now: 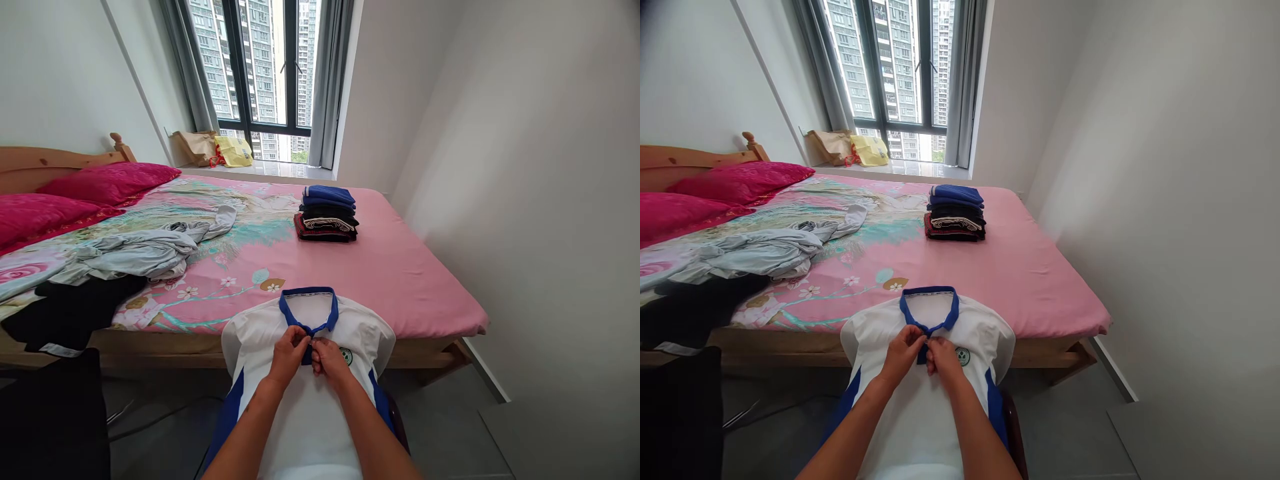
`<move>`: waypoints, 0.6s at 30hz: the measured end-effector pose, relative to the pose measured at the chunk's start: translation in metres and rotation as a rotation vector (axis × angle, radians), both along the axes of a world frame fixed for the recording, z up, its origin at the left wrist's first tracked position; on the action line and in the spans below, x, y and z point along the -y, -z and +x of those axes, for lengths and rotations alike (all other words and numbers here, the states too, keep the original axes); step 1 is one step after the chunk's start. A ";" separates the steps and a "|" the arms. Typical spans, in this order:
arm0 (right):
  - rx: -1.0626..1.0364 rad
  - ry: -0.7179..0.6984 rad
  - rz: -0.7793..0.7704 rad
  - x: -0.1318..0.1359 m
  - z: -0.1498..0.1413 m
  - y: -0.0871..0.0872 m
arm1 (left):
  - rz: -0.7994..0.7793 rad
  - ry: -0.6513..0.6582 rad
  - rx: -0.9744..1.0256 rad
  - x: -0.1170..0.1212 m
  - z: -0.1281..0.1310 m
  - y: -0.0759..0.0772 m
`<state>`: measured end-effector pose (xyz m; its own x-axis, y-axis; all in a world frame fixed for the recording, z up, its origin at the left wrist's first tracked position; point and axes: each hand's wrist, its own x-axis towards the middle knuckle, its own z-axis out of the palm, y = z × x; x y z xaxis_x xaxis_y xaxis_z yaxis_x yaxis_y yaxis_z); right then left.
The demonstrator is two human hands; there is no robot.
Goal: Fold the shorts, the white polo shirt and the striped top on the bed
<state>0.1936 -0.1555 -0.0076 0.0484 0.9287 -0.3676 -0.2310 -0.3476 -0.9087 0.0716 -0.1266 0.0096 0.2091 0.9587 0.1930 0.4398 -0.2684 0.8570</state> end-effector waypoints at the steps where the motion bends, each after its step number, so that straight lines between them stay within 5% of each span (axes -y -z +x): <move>1: -0.003 0.006 -0.002 0.000 0.000 0.000 | 0.025 -0.002 -0.004 0.000 -0.001 0.000; 5: 0.045 0.070 -0.007 -0.003 0.000 -0.001 | 0.166 -0.055 -0.063 -0.007 -0.008 -0.005; 9: 0.137 0.184 -0.008 -0.011 -0.003 -0.002 | 0.349 -0.052 -0.391 -0.028 -0.014 -0.018; 14: 0.279 0.321 0.007 -0.024 -0.006 0.001 | 0.352 0.263 -0.730 -0.062 -0.015 -0.037; 18: 0.336 0.405 0.046 -0.025 -0.006 0.005 | 0.290 0.443 -0.801 -0.080 -0.008 -0.050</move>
